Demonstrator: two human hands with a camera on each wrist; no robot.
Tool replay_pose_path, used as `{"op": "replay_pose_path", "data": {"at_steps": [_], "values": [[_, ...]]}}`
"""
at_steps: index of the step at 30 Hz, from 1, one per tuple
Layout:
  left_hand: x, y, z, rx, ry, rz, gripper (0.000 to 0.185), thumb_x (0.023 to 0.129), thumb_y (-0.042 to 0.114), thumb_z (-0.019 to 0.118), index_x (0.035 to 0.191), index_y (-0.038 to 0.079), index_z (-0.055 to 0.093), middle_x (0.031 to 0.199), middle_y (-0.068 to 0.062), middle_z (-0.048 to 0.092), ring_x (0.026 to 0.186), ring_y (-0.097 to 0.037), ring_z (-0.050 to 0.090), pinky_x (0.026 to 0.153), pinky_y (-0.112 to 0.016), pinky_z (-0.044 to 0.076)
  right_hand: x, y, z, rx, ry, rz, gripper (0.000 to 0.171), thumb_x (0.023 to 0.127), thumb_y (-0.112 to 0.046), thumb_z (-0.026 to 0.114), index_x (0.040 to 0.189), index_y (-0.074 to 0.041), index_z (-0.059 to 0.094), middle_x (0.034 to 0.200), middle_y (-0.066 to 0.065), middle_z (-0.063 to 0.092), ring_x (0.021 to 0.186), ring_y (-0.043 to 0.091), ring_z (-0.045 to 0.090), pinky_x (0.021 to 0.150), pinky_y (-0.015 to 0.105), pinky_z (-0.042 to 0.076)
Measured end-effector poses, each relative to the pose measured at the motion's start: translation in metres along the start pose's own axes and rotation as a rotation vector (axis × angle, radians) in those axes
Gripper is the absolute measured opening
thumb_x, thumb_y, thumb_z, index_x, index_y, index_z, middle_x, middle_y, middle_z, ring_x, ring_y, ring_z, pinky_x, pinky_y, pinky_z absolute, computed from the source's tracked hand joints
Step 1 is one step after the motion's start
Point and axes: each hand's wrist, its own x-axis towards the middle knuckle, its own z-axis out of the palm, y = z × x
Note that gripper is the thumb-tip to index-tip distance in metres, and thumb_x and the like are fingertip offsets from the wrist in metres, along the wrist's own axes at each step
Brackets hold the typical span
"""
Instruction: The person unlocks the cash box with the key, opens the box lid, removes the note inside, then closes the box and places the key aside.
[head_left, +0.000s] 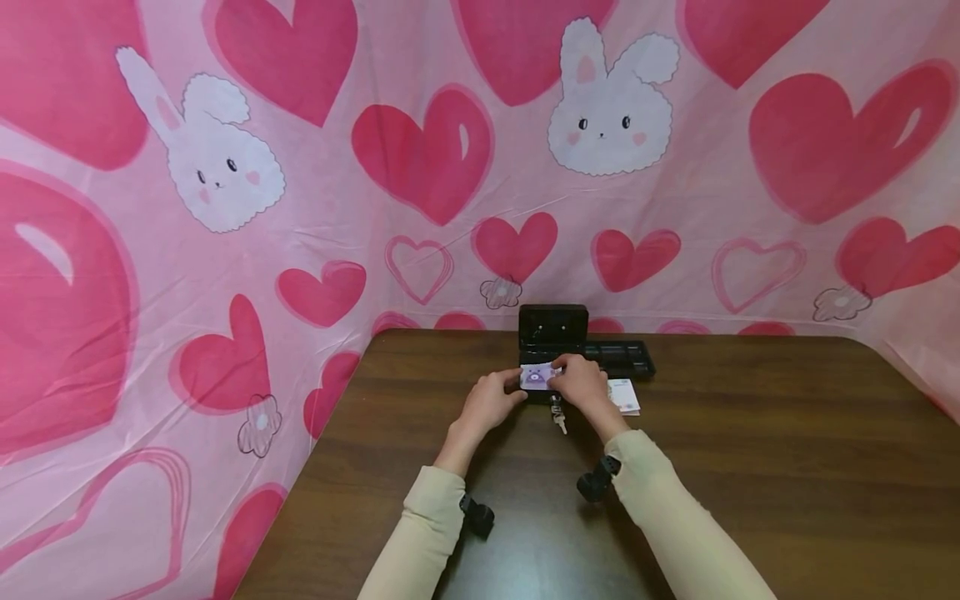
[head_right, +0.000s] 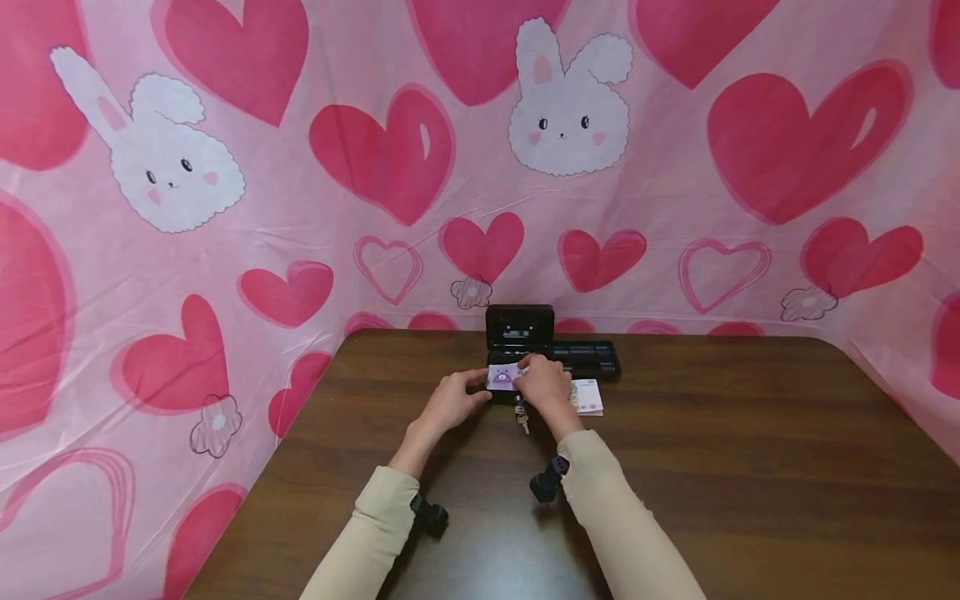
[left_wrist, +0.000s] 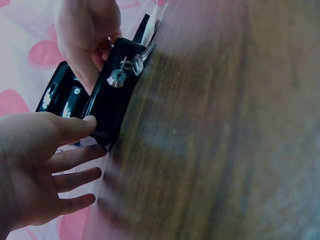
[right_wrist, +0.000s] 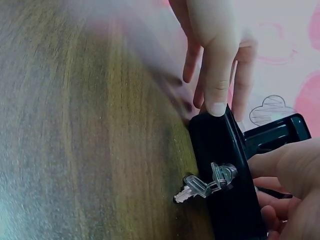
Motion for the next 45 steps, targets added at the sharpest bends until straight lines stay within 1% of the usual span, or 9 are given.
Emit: {"op": "replay_pose_path", "data": {"at_steps": [7,12,14,16,19,27,31,39,45], "values": [[0.000,0.000,0.000,0.001,0.004,0.009,0.046,0.092,0.021,0.070,0.136,0.009,0.062,0.122,-0.008,0.072,0.114,-0.024,0.067,0.098,-0.045,0.050,-0.001,0.001,0.001,0.081,0.046,-0.013,0.030,0.081,-0.019,0.072,0.110,-0.009,0.074,0.093,0.009,0.076,0.098,0.035,0.066,0.085,0.049,0.039],[0.000,0.000,0.000,-0.003,-0.001,0.004,0.046,0.093,0.021,0.070,0.136,0.009,0.062,0.122,-0.008,0.072,0.115,-0.025,0.066,0.098,-0.046,0.050,-0.003,-0.001,0.003,0.114,0.071,-0.034,0.033,0.081,-0.015,0.070,0.113,-0.007,0.071,0.091,0.009,0.076,0.095,0.033,0.067,0.088,0.049,0.040],[0.000,0.000,0.000,-0.006,-0.002,0.002,0.045,0.093,0.021,0.070,0.136,0.009,0.062,0.123,-0.008,0.071,0.115,-0.025,0.066,0.098,-0.046,0.050,-0.003,-0.001,0.005,0.136,0.069,-0.046,0.034,0.081,-0.013,0.068,0.114,-0.006,0.070,0.089,0.009,0.075,0.089,0.030,0.067,0.086,0.046,0.044],[-0.001,0.000,0.000,-0.009,-0.004,-0.001,0.045,0.093,0.021,0.069,0.136,0.010,0.062,0.123,-0.009,0.071,0.115,-0.025,0.066,0.098,-0.046,0.050,-0.004,0.000,0.006,0.155,0.065,-0.067,0.032,0.081,-0.011,0.067,0.112,-0.006,0.070,0.085,0.009,0.073,0.081,0.026,0.064,0.078,0.040,0.047],[-0.001,-0.001,0.000,-0.011,-0.006,-0.001,0.045,0.093,0.021,0.069,0.136,0.009,0.062,0.123,-0.009,0.071,0.115,-0.025,0.066,0.098,-0.046,0.050,-0.004,0.001,0.008,0.179,0.067,-0.103,0.029,0.081,-0.007,0.065,0.109,-0.005,0.071,0.080,0.007,0.068,0.074,0.022,0.059,0.068,0.034,0.045],[-0.001,-0.001,-0.001,-0.003,0.001,-0.013,0.046,0.092,0.023,0.070,0.136,0.010,0.062,0.125,-0.008,0.070,0.116,-0.024,0.066,0.099,-0.045,0.050,-0.005,0.004,0.004,0.306,0.160,-0.157,0.029,0.080,-0.002,0.066,0.108,0.000,0.071,0.080,0.011,0.070,0.071,0.018,0.060,0.067,0.028,0.046],[-0.001,0.000,-0.002,-0.006,-0.004,-0.022,0.046,0.093,0.022,0.070,0.137,0.012,0.061,0.126,-0.008,0.070,0.117,-0.024,0.065,0.100,-0.046,0.049,-0.008,0.004,-0.003,0.360,0.191,-0.143,0.030,0.081,-0.004,0.067,0.110,0.000,0.071,0.082,0.013,0.070,0.069,0.016,0.062,0.064,0.024,0.047],[-0.002,-0.001,-0.003,0.004,0.002,-0.022,0.046,0.092,0.022,0.070,0.136,0.010,0.062,0.125,-0.008,0.070,0.119,-0.026,0.064,0.101,-0.046,0.049,-0.015,0.013,-0.011,0.379,0.228,-0.109,0.028,0.083,-0.005,0.069,0.111,-0.002,0.073,0.086,0.014,0.072,0.071,0.013,0.062,0.067,0.019,0.046],[-0.001,-0.002,-0.002,0.006,-0.007,-0.018,0.047,0.093,0.023,0.070,0.137,0.011,0.061,0.127,-0.008,0.069,0.120,-0.025,0.064,0.101,-0.046,0.049,-0.022,0.020,-0.022,0.431,0.249,-0.063,0.028,0.085,-0.008,0.070,0.112,-0.004,0.073,0.089,0.015,0.072,0.072,0.009,0.060,0.067,0.015,0.044]]}}
